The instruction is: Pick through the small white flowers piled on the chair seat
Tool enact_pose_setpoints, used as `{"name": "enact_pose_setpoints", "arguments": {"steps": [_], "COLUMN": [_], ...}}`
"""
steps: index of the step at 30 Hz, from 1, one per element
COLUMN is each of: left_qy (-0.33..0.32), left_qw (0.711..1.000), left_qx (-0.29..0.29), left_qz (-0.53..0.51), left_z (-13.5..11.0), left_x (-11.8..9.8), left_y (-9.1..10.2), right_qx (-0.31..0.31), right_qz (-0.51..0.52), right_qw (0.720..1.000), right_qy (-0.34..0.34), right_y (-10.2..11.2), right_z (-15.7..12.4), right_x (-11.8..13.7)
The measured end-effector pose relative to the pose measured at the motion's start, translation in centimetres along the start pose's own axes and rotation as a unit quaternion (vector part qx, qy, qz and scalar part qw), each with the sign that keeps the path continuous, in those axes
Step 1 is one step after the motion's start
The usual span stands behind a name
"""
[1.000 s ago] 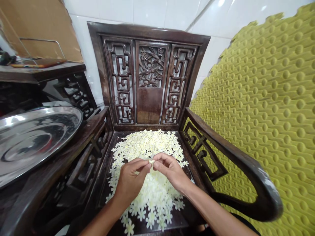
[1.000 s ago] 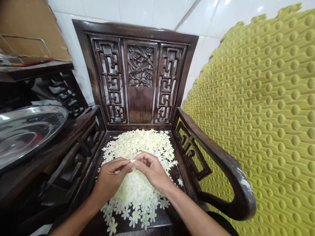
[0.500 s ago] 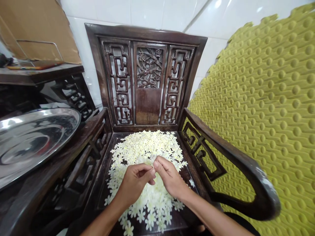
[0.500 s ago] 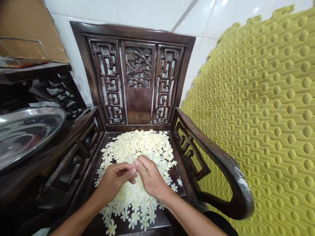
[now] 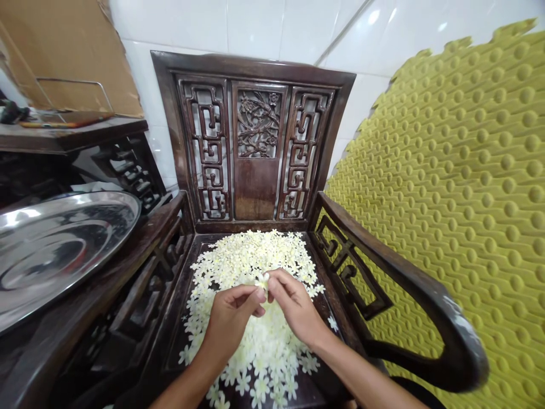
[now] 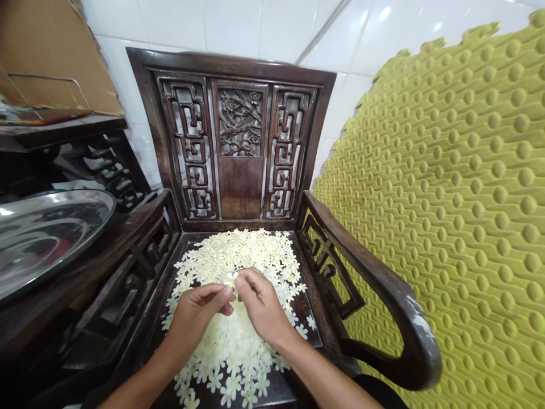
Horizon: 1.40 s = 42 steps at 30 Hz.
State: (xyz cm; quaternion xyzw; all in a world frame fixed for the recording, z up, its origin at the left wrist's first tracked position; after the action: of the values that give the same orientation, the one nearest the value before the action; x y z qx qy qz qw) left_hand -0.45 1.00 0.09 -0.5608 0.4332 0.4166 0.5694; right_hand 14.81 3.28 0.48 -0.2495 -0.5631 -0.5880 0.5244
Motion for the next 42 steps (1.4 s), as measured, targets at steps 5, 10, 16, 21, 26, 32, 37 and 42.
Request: {"name": "enact_pose_setpoints", "arguments": {"steps": [5,10,16,21,26,32,37,42], "left_qy": [0.014,-0.040,-0.131,-0.139,-0.046,0.091,0.036,-0.026], "left_qw": [1.000,0.994,0.955,0.932,0.976,0.993,0.998,0.998], "left_qx": [0.000,-0.014,0.040,0.061,0.052,0.018,0.019,0.041], "left_qz": [0.012,0.103,0.263,0.330,0.208,-0.065,-0.041,0.050], "left_z": [-0.2,0.0,0.4,0.1,0.0,-0.1,0.1,-0.2], "left_x": [0.4,0.4,-0.5,-1.1,-1.1,-0.1,-0.2,-0.8], "left_y": [-0.1,0.4,0.9,0.5,0.1,-0.4,-0.3,-0.5], "right_qx": [-0.025,0.006,0.039,-0.010,-0.023,-0.029,-0.014,0.083], "right_qz": [-0.051,-0.143,-0.244,-0.247,-0.310,-0.342,-0.150,0.095], "right_qw": [0.998,0.986,0.954,0.954,0.927,0.904,0.978,0.992], "right_qy": [0.034,0.090,0.171,0.170,0.212,0.254,0.144,-0.010], "right_y": [0.4,1.3,1.6,1.5,1.5,1.0,1.5,2.0], "right_z": [0.2,0.5,0.3,0.2,0.0,-0.6,0.1,1.2], "right_x": [0.5,1.2,1.5,1.1,1.0,1.3,2.1,1.5]}}
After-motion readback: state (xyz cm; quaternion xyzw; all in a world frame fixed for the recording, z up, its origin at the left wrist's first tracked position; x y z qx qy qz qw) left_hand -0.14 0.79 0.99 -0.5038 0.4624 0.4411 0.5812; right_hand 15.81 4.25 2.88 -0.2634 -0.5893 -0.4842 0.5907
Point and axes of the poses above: each hand's wrist, its own z-axis towards the middle knuckle, its own y-axis out of the back of the hand, x = y × z, the point moved 2 cm from there along z, towards the middle knuckle, and after that the axes turned 11 degrees about -z, right-handed, at the moved point
